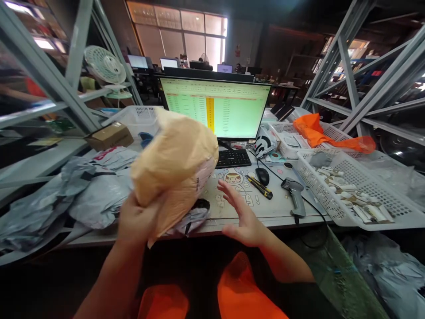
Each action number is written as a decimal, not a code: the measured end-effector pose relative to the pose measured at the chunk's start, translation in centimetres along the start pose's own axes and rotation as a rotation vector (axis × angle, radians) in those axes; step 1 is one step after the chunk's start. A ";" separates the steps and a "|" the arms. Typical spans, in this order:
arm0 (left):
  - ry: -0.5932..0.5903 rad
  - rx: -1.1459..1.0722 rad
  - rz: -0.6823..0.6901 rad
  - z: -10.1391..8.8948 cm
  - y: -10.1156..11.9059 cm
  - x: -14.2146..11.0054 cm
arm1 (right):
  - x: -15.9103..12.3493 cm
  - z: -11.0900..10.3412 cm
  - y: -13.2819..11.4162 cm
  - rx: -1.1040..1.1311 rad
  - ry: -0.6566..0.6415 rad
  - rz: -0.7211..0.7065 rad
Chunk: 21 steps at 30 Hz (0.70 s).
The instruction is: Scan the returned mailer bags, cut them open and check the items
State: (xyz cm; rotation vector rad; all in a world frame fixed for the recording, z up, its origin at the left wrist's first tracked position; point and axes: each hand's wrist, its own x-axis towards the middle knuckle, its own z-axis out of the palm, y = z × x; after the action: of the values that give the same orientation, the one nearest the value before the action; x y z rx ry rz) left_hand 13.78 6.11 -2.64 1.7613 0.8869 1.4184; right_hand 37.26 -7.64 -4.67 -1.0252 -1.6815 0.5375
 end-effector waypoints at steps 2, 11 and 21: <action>-0.227 0.169 0.308 2.1 2.2 -2.4 | 0.8 0.9 -0.5 0.114 0.067 -0.007; -0.276 0.384 0.412 6.7 -4.3 2.1 | 1.6 -1.4 9.6 0.280 0.794 0.324; -0.453 0.125 -0.025 4.1 -6.0 15.6 | 3.0 -5.9 7.6 0.211 0.582 0.196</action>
State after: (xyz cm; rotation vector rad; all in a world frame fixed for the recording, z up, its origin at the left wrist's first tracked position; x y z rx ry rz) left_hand 19.96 22.05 -0.47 2.0450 0.7577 0.9039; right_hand 45.21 -1.90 -6.76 -1.0692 -0.9987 0.4721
